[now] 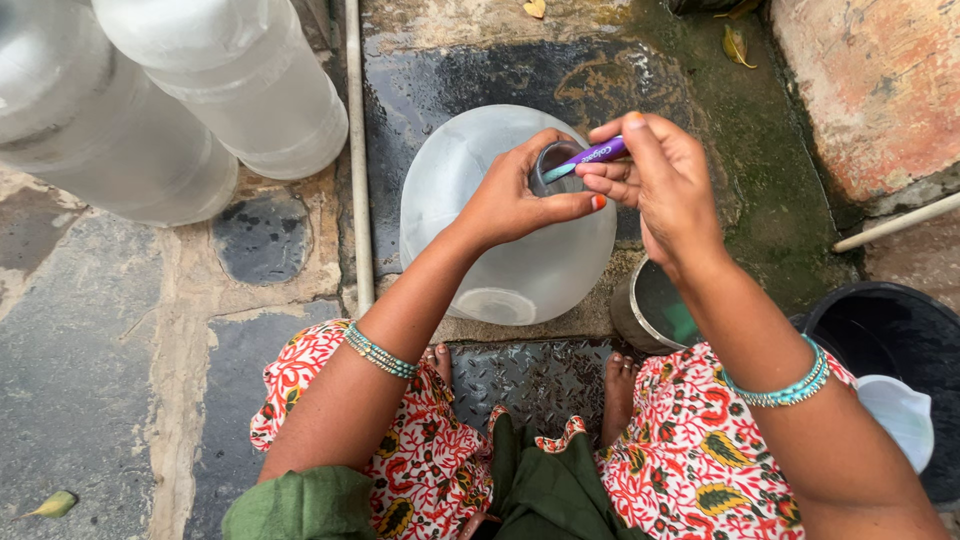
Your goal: The person cleans a large plastic water dispenser by first scrubbing the inside of the neck with a toothbrush and then wiping the exterior surface with a green sponge. The person uses water from a nearby bucket to rinse the tools during the process.
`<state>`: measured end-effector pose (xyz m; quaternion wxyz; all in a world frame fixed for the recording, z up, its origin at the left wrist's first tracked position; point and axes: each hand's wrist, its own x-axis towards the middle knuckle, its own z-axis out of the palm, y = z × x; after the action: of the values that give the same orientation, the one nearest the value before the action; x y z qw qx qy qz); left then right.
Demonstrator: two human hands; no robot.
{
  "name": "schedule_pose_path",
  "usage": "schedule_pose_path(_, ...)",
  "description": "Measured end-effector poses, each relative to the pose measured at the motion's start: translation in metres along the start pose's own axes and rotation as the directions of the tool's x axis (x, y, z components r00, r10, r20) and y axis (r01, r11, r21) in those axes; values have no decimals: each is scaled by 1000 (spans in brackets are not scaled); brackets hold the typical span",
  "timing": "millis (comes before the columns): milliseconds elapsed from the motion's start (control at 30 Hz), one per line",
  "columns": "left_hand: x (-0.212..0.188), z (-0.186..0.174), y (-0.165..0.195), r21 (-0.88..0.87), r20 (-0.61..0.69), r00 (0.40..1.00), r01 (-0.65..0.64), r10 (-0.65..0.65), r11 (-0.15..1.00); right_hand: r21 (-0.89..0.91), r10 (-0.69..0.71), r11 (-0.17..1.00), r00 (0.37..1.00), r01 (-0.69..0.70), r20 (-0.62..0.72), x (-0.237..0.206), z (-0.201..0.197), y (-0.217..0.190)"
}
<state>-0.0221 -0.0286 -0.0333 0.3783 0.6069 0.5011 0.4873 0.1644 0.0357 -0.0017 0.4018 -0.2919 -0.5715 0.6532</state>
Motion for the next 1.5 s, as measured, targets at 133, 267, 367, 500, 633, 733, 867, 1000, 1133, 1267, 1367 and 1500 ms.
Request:
schedule_pose_path(133,0,-3,-7,-14,17,1000,-8,8,1000,41,7,999,999,-5,-48,-6,0,10)
schedule_pose_path(267,-4,-5,-7,-33,132,987,-83,87,996,-154,-14,988,999,21,46,-4,-9,5)
schedule_pose_path(367,-8,-9,-2,4,272,962,25,-25,1000,-359,25,933,983,42,179,0,-13,-9)
schedule_pose_path(500,-11,-14,2,-36,394,916,-68,77,997,-520,35,834,922,186,387,-5,-20,-36)
schedule_pose_path(633,-12,-10,0,-47,337,925,-172,178,984,-535,-41,789,895,302,445,-7,-20,-40)
schedule_pose_path(733,-16,1,-4,87,101,963,-257,248,962,-407,-131,883,955,235,267,1,-13,-22)
schedule_pose_path(867,-13,21,-10,344,-179,941,-215,288,914,-173,-150,974,989,146,-11,6,-5,1)
schedule_pose_path(1000,-5,10,-15,399,-100,962,-197,256,895,-182,-172,969,985,166,-17,0,-4,0)
schedule_pose_path(1133,-1,-14,-14,363,137,939,-345,316,866,-389,-103,912,991,130,88,-5,-8,-15)
schedule_pose_path(1267,-9,-30,-11,317,383,883,-402,272,859,-499,-52,844,958,194,284,-9,-10,-27)
schedule_pose_path(1367,-15,-28,-7,210,507,818,-422,271,882,-385,-277,689,714,614,643,-13,-11,-38)
schedule_pose_path(1500,-19,-12,3,158,495,840,-339,223,927,-508,-240,632,772,585,589,-21,0,-46)
